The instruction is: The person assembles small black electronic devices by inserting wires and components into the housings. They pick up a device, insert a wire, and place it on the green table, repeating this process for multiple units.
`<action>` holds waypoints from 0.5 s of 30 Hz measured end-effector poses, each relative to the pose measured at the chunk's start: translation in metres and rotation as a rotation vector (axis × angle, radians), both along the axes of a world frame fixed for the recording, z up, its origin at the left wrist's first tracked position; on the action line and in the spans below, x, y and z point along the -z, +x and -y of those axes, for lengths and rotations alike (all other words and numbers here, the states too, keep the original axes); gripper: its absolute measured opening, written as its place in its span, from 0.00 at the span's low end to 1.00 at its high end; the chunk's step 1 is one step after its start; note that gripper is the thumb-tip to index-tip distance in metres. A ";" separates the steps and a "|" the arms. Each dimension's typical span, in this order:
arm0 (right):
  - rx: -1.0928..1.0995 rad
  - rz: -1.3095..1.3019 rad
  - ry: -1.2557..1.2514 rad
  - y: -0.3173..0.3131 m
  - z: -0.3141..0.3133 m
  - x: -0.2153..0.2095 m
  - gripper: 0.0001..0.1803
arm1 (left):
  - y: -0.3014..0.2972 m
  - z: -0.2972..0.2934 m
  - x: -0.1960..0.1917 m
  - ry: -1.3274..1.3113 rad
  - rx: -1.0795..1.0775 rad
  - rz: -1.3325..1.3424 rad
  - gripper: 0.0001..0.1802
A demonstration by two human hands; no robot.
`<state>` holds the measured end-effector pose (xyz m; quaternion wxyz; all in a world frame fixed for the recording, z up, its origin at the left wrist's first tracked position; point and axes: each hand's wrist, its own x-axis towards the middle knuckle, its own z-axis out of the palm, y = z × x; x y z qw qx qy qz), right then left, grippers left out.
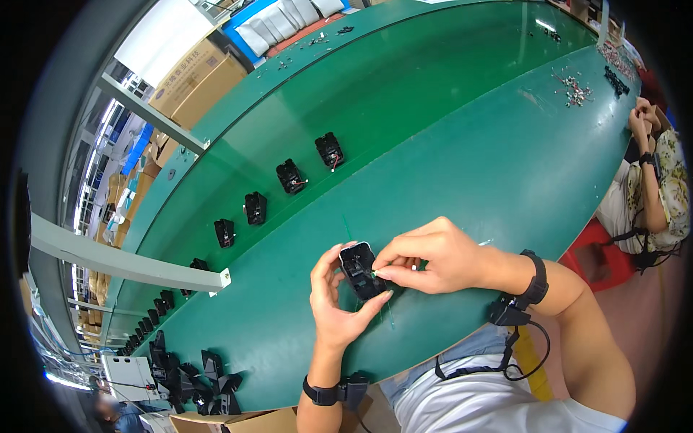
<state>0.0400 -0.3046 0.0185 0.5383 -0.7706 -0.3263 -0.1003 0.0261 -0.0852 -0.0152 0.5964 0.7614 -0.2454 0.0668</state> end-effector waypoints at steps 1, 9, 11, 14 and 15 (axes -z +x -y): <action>0.014 -0.014 0.023 -0.002 -0.003 0.001 0.05 | 0.000 0.001 0.000 0.027 -0.001 0.026 0.53; 0.030 -0.053 -0.035 -0.012 -0.008 0.013 0.04 | 0.000 0.007 0.003 0.106 -0.029 0.141 0.53; 0.005 -0.119 -0.034 -0.012 -0.010 0.017 0.03 | -0.002 0.007 0.002 0.130 -0.038 0.148 0.50; -0.065 -0.234 -0.003 -0.004 -0.009 0.019 0.03 | -0.001 0.007 -0.002 0.166 -0.061 0.120 0.49; -0.123 -0.249 0.025 0.000 -0.007 0.016 0.04 | 0.000 0.007 -0.004 0.158 -0.051 0.135 0.49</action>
